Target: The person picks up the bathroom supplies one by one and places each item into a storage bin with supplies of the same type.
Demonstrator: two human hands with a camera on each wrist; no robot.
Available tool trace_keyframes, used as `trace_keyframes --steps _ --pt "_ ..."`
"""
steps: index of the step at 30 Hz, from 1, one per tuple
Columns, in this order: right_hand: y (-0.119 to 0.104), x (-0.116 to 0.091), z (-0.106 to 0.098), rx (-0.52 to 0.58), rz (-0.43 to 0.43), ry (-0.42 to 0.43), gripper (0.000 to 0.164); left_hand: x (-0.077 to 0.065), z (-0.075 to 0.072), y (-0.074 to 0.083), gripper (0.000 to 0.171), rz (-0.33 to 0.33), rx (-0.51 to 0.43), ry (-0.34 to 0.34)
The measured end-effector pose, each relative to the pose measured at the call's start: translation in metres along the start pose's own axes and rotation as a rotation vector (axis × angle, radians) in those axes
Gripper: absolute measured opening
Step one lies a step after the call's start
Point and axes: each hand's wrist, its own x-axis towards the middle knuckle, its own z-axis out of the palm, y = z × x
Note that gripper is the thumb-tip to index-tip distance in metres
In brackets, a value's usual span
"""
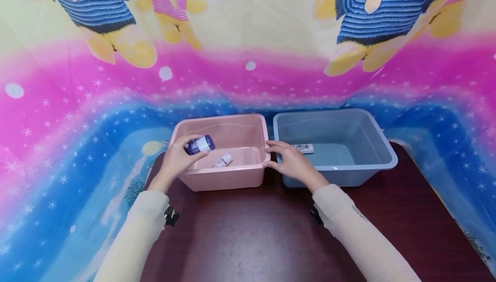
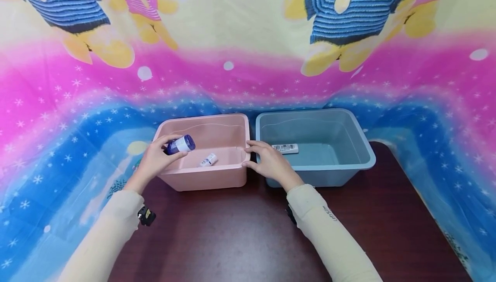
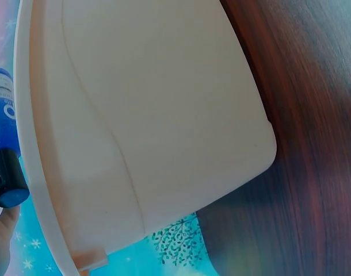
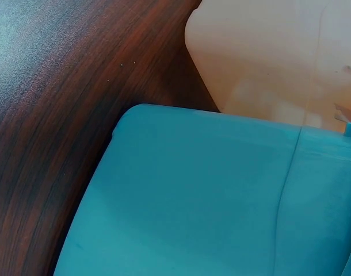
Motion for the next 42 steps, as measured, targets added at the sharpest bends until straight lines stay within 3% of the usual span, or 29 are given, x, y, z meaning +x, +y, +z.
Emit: trace_keyframes --steps 9,29,42 --pt "0.0 -0.001 -0.001 0.012 0.001 0.0 0.055 0.003 0.0 -0.003 0.06 -0.027 0.021 -0.065" --pt "0.0 0.001 -0.001 -0.012 -0.02 0.008 0.053 0.018 0.005 -0.011 0.057 -0.031 0.032 -0.095" --pt "0.002 0.001 0.0 -0.018 -0.023 0.011 0.05 0.022 0.006 -0.018 0.059 -0.117 -0.008 -0.116"
